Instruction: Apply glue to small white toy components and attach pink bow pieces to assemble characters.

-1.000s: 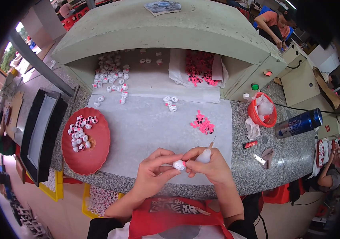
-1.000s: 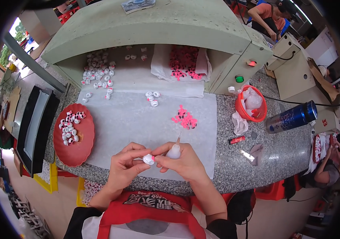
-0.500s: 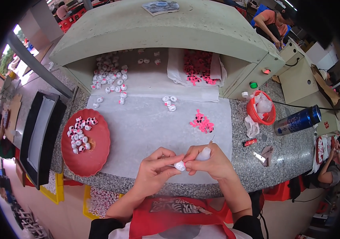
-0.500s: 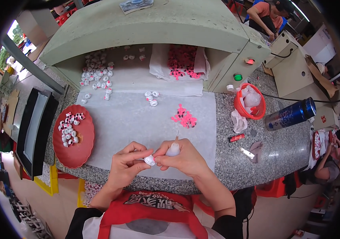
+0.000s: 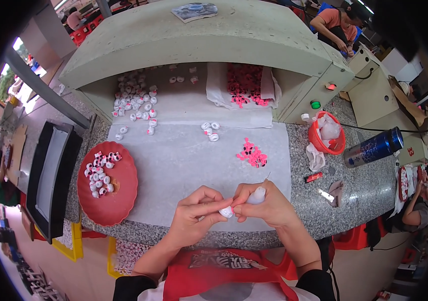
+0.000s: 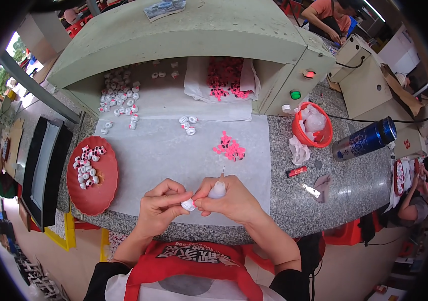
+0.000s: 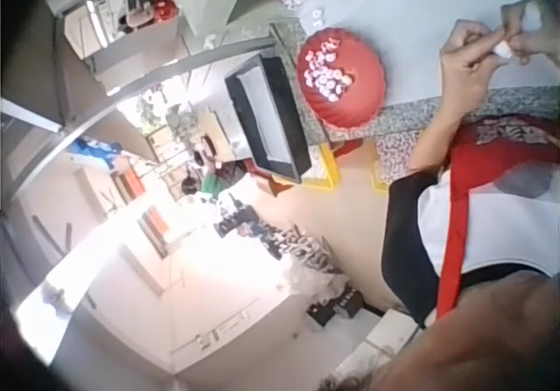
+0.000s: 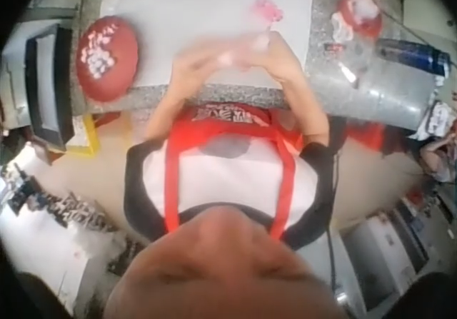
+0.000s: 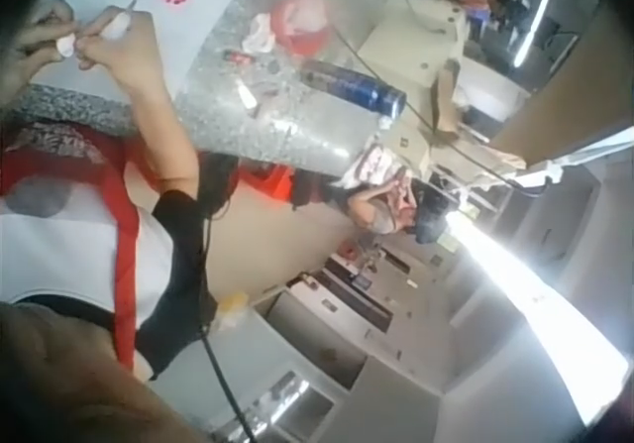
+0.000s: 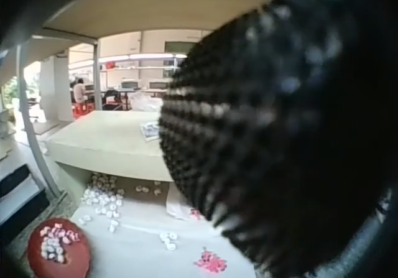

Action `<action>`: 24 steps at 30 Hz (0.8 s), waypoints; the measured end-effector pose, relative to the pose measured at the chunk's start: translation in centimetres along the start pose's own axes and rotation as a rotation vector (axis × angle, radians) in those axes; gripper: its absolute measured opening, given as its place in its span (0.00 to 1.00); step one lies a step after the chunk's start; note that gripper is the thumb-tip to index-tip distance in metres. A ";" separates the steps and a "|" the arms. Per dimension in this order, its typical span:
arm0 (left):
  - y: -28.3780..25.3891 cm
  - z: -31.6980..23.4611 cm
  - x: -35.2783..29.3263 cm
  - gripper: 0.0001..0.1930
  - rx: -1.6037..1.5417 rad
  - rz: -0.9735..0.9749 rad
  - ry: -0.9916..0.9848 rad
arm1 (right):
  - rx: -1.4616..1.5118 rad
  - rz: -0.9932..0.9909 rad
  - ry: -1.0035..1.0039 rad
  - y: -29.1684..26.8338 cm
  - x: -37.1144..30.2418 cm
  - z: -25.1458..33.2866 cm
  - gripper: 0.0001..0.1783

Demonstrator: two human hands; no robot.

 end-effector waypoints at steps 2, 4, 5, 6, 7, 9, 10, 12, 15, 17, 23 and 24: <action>0.0 -0.2 0.1 0.20 0.041 -0.008 0.026 | -0.007 -0.010 -0.002 -0.1 0.0 -0.1 0.01; 0.0 -0.3 0.2 0.20 0.051 -0.021 0.039 | -0.009 -0.017 -0.004 -0.2 0.0 -0.1 0.01; 0.0 -0.5 0.2 0.19 0.060 -0.035 0.052 | -0.011 -0.019 -0.008 -0.2 0.1 0.0 0.01; -0.1 -0.6 0.2 0.18 0.070 -0.049 0.065 | -0.013 -0.021 -0.011 -0.2 0.1 0.1 0.01; -0.1 -0.6 0.2 0.18 0.070 -0.048 0.065 | -0.014 -0.024 -0.015 -0.2 0.1 0.1 0.01; 0.0 -0.3 0.3 0.20 0.070 -0.027 0.058 | -0.017 -0.027 -0.015 -0.2 0.1 0.1 0.01; 0.1 -0.1 0.3 0.20 0.071 -0.017 0.054 | -0.021 -0.029 -0.014 -0.3 0.1 0.1 0.01; 0.1 -0.1 0.3 0.20 0.070 -0.016 0.056 | -0.025 -0.032 -0.014 -0.3 0.1 0.1 0.01; 0.0 0.0 0.4 0.20 0.068 -0.015 0.058 | -0.032 -0.037 -0.002 -0.3 0.1 0.1 0.01; 0.0 0.0 0.4 0.20 0.063 -0.013 0.056 | -0.044 -0.041 0.004 -0.4 0.0 0.1 0.01; -0.1 0.9 0.2 0.20 0.016 -0.019 0.054 | -0.090 -0.064 0.025 -0.3 -0.2 -0.1 0.02; -0.3 1.3 0.2 0.20 -0.040 -0.029 0.054 | -0.086 -0.069 0.022 -0.3 -0.2 -0.1 0.02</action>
Point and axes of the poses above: each hand's wrist, its own x-axis towards the middle knuckle, its own y-axis out of the palm, z = x × y, the point moved 10 cm from there along x, towards the middle knuckle, and after that the axes turned 12 degrees about -y, right-handed, at the moved point
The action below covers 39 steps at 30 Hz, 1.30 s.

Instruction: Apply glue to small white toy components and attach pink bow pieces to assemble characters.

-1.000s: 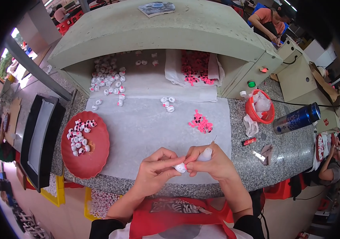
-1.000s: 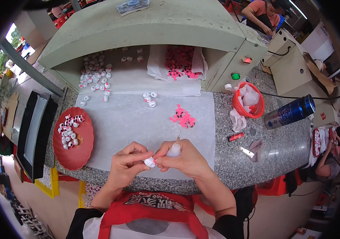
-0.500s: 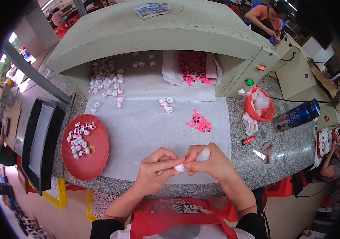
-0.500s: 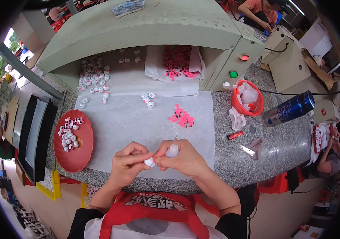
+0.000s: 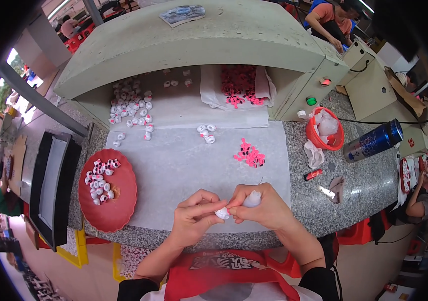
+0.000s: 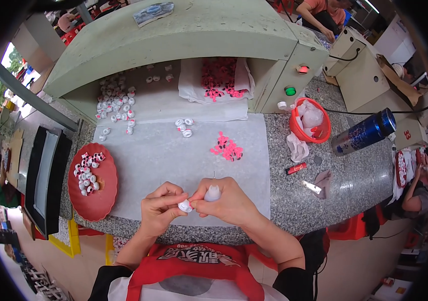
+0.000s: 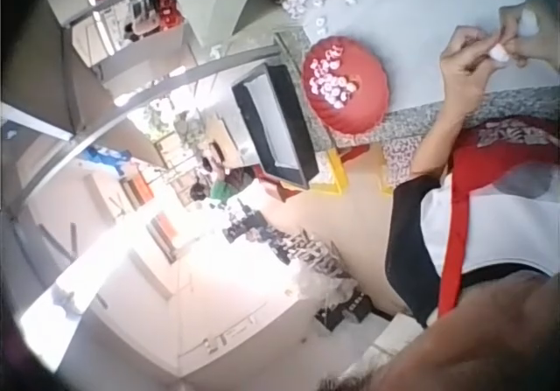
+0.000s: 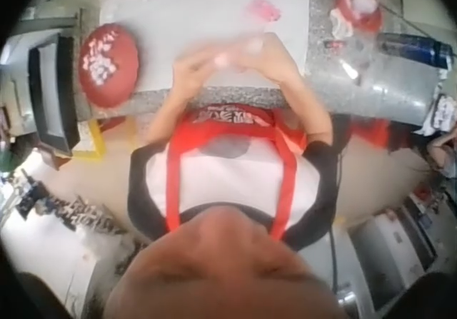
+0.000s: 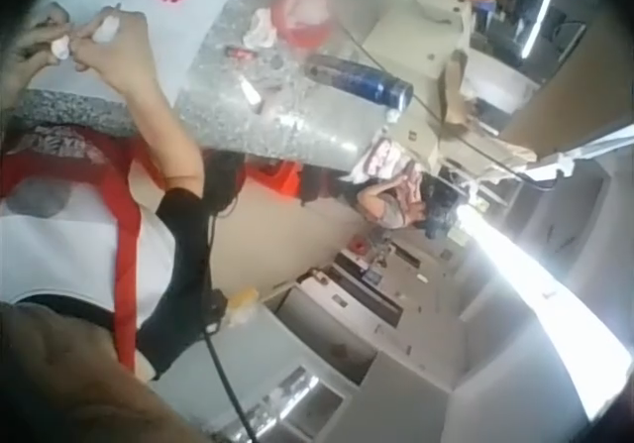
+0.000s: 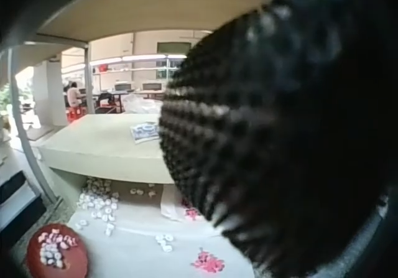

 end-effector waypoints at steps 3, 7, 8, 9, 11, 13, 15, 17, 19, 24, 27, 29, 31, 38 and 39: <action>-0.3 1.0 -0.2 0.19 -0.107 -0.018 -0.006 | -0.092 0.006 0.020 0.1 -0.1 -0.2 0.01; -0.7 1.6 -0.4 0.19 -0.152 -0.053 0.010 | -0.183 -0.009 0.027 0.2 0.0 0.0 0.01; -0.8 1.6 -0.4 0.19 -0.153 -0.047 0.016 | -0.179 -0.012 0.024 0.2 0.0 0.0 0.01; -0.8 1.6 -0.5 0.19 -0.155 -0.041 0.022 | -0.222 -0.011 -0.023 0.2 0.1 0.3 0.01; -0.6 1.5 -0.5 0.19 -0.157 -0.029 0.033 | -0.315 -0.012 -0.117 0.2 0.2 1.1 0.01; -0.6 1.6 -0.4 0.18 -0.223 -0.048 0.020 | -0.261 -0.009 -0.082 0.1 0.2 0.5 0.01; -0.1 1.5 -0.2 0.18 -0.265 -0.032 0.014 | -0.159 -0.010 -0.007 -0.3 -0.1 -0.4 0.04; -0.4 1.4 0.0 0.16 -0.264 -0.094 -0.028 | -0.076 -0.064 -0.050 -0.6 -0.1 -0.3 0.07; 0.2 1.4 0.4 0.15 -0.274 -0.093 -0.045 | 0.101 -0.124 -0.139 -1.1 -0.3 -0.2 0.12; -0.5 3.1 1.7 0.13 -0.084 -0.205 -0.180 | 0.177 -0.380 -0.196 -7.1 -2.8 -4.3 0.17; -0.3 5.0 3.1 0.13 0.323 -0.205 -0.263 | 0.012 -0.525 -0.254 -11.0 -5.6 -4.9 0.17; 0.1 4.6 4.0 0.14 0.676 -0.252 -0.125 | -0.029 -0.537 -0.265 -11.5 -6.6 -4.3 0.17; 1.6 3.9 4.6 0.14 0.848 -0.254 -0.037 | -0.106 -0.574 -0.271 -12.0 -8.1 -3.6 0.17; 10.8 5.0 5.2 0.11 -0.102 -0.002 -0.240 | -0.490 -0.639 -0.326 -9.8 -9.4 -0.2 0.21; 11.7 4.9 5.3 0.11 -0.099 0.023 -0.239 | -0.642 -0.644 -0.338 -9.5 -10.0 0.8 0.21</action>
Point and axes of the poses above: each hand's wrist, its own x-axis towards the middle knuckle, its own y-axis out of the palm, z = x × y, the point moved 10 cm from there along x, towards the middle knuckle, and after that the axes turned 12 degrees about -y, right-handed, at the moved point
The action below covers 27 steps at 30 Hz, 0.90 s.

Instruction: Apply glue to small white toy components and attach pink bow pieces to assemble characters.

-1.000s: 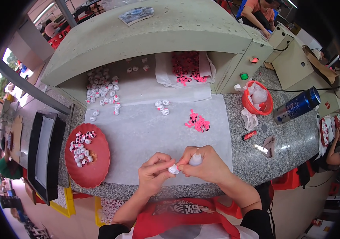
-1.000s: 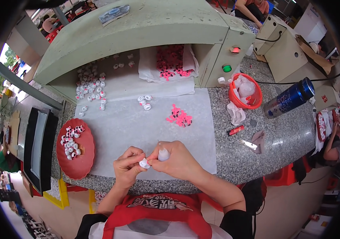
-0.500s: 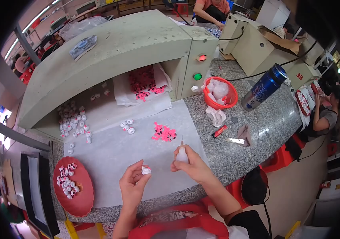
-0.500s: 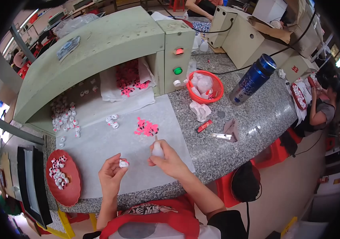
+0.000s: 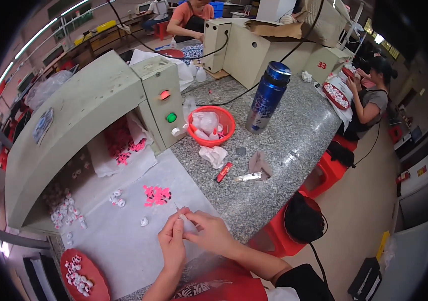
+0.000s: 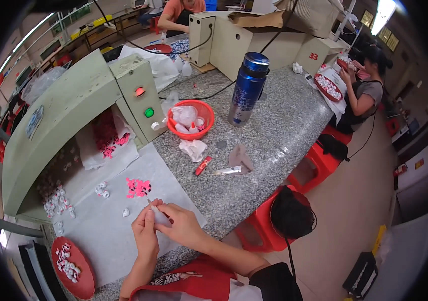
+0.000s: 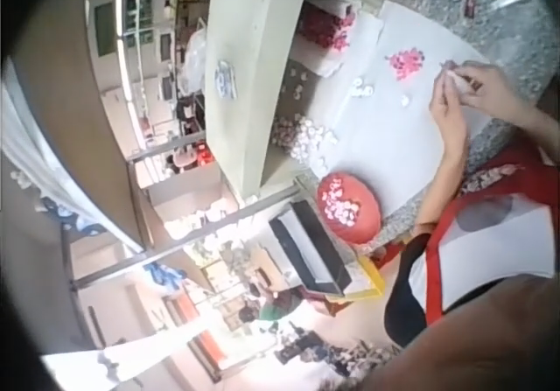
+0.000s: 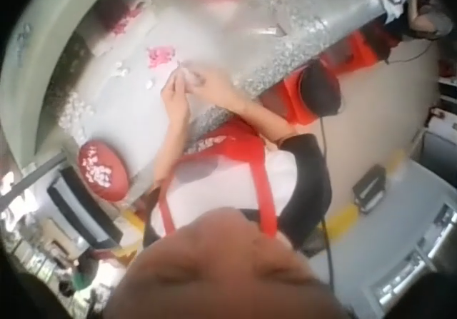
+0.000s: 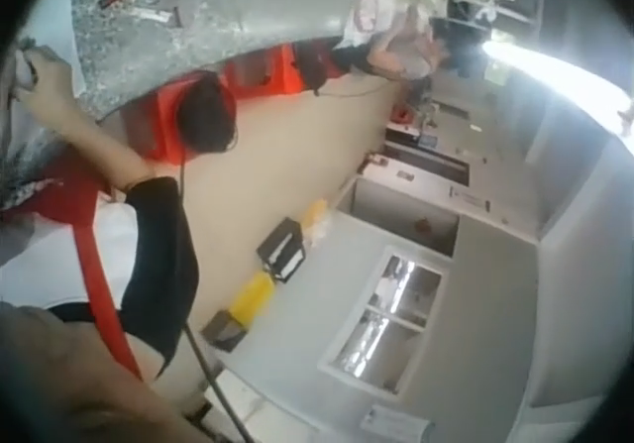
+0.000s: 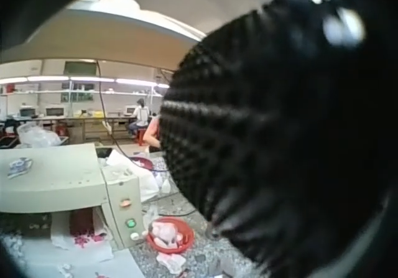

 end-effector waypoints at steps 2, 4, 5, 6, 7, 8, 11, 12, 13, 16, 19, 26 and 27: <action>0.7 1.7 0.4 0.12 -0.135 0.081 -0.178 | -0.082 0.054 -0.108 -0.9 0.3 -0.1 0.18; 0.5 2.9 0.1 0.12 -0.207 0.094 -0.271 | -0.200 -0.074 -0.112 -6.3 0.6 -2.6 0.12; 1.2 3.8 0.0 0.13 -0.203 0.149 -0.335 | -0.372 -0.248 -0.065 -10.3 0.4 -3.5 0.09; 1.8 4.9 0.1 0.13 -0.201 0.200 -0.400 | -0.536 -0.336 -0.065 -13.4 -0.1 -5.5 0.08; 2.3 6.1 0.2 0.13 -0.199 0.248 -0.466 | -0.748 -0.329 -0.066 -15.4 0.0 -6.6 0.08; 3.1 7.6 0.3 0.13 -0.200 0.232 -0.482 | -0.810 -0.307 -0.114 -16.3 -0.1 -7.9 0.08; 5.2 7.2 1.8 0.11 0.356 0.106 -0.143 | -0.760 -0.386 -0.109 -16.4 0.0 -10.4 0.09; 7.5 4.5 1.0 0.13 0.514 0.241 0.145 | -0.666 -0.506 -0.065 -17.0 -0.1 -11.0 0.10; 9.5 2.4 -1.4 0.15 0.668 0.384 0.430 | -0.570 -0.627 -0.011 -17.3 -1.0 -11.6 0.10; 11.5 2.8 -6.0 0.19 0.890 0.741 0.734 | -0.684 -0.665 -0.085 -16.8 -1.1 -10.7 0.11; 11.0 4.8 -8.1 0.22 1.031 1.151 0.789 | -0.815 -0.611 -0.200 -16.3 -0.8 -9.5 0.12; 9.2 5.3 -8.1 0.20 1.252 1.150 0.843 | -0.856 -0.281 -0.204 -14.8 -1.5 -8.9 0.13; 9.0 5.1 -8.0 0.20 1.250 1.146 0.844 | -0.835 -0.271 -0.112 -15.2 -1.5 -9.4 0.12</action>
Point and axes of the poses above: each hand's wrist, its own x-axis towards the middle knuckle, its own y-axis out of the palm, z = x × y, the point moved 10 cm from there along x, towards the middle knuckle, and after that the axes turned 12 degrees about -y, right-handed, at the moved point
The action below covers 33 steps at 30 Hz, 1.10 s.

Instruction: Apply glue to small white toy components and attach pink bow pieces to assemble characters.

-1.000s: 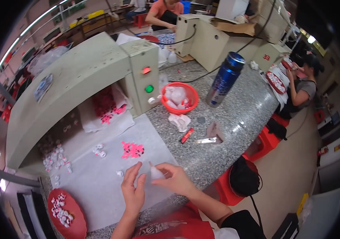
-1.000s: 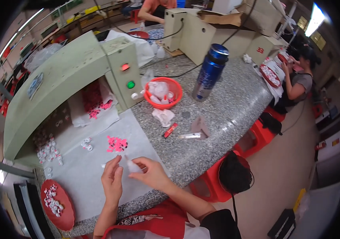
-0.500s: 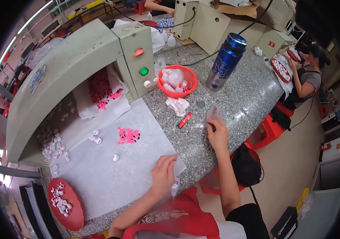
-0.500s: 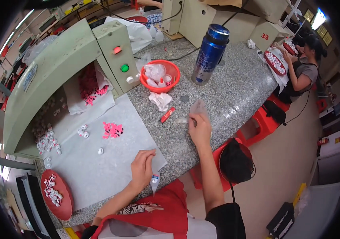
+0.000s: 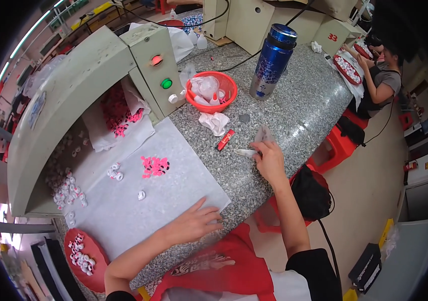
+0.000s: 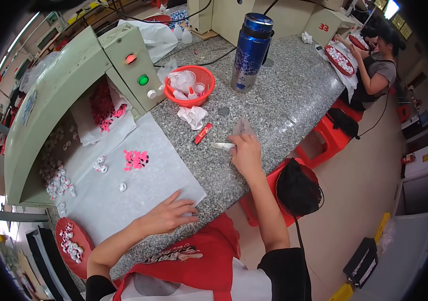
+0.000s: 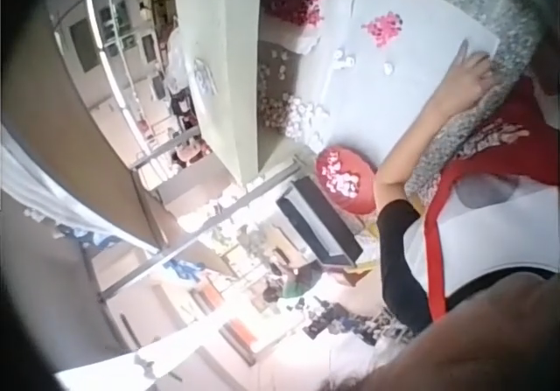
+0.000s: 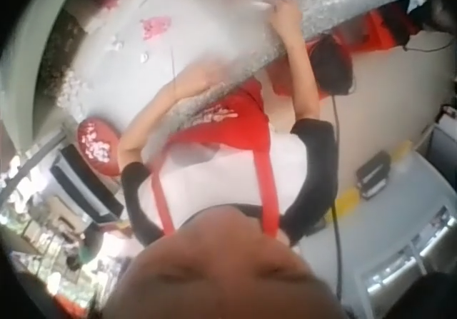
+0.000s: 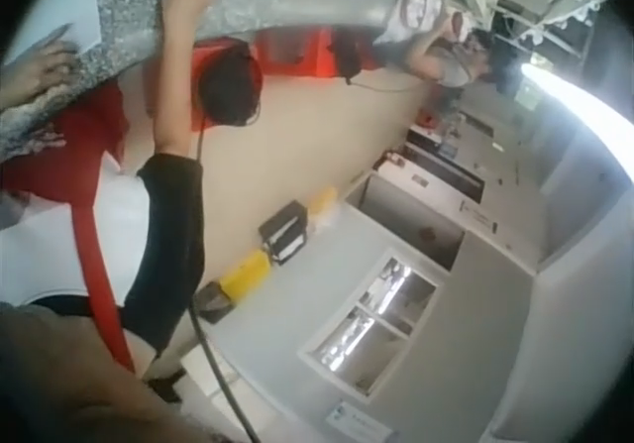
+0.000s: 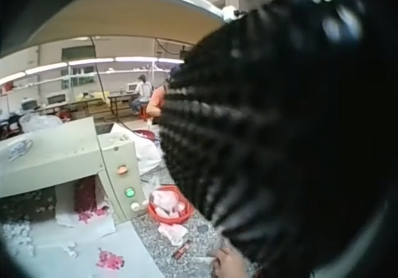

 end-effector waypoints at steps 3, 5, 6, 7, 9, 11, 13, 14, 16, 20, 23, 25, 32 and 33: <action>-2.0 2.5 -0.7 0.17 -0.163 -0.175 -0.245 | 0.030 0.111 0.154 0.8 -0.2 -1.1 0.10; -3.5 3.0 -1.3 0.16 -0.270 -0.250 -0.319 | -0.067 0.132 0.104 1.0 0.4 -0.6 0.09; -4.4 3.4 -1.9 0.15 -0.369 -0.324 -0.385 | -0.112 0.152 0.077 1.2 0.1 -0.2 0.09; -4.7 3.5 -3.0 0.14 -0.467 -0.399 -0.453 | -0.102 0.181 0.074 1.6 -0.4 0.2 0.09; -3.5 3.2 -4.7 0.13 -0.737 -0.447 -0.562 | -0.208 0.088 0.031 0.2 -0.4 1.3 0.08; -1.8 4.3 -6.5 0.14 -1.232 -0.545 -0.711 | -0.255 0.039 -0.005 -0.9 -0.5 2.5 0.08; -0.2 3.1 -7.0 0.15 -1.427 -0.547 -0.751 | -0.102 -0.121 -0.098 -3.4 -1.4 4.5 0.08; 1.3 2.2 -7.2 0.16 -1.616 -0.542 -0.781 | -0.020 -0.203 -0.146 -4.6 -2.0 5.5 0.08; 3.7 0.7 -7.1 0.17 -1.808 -0.549 -0.804 | 0.345 -0.174 0.077 -4.4 -3.9 5.5 0.09; 10.4 -2.6 -5.1 0.18 -2.330 -0.350 -0.821 | 0.811 0.094 0.228 -1.7 -8.5 9.4 0.10; 13.9 -3.4 -5.0 0.19 -2.530 -0.335 -0.962 | 0.722 0.186 0.100 -1.3 -11.5 12.2 0.10; 14.7 -3.5 -5.4 0.17 -2.575 -0.407 -0.965 | 0.666 0.243 0.053 -0.3 -12.4 12.9 0.11; 15.8 -3.0 -5.6 0.15 -2.628 -0.496 -0.971 | 0.395 0.166 -0.357 0.0 -12.8 15.8 0.18; 15.5 -2.9 -5.5 0.15 -2.604 -0.488 -0.989 | 0.397 0.173 -0.357 0.1 -12.7 15.8 0.18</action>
Point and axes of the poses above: each hand's wrist, its own x-axis towards the middle knuckle, its own y-axis out of the palm, z = x × y, the point moved 10 cm from there along x, towards the middle knuckle, and after that the axes turned 12 degrees about -y, right-handed, at the moved point
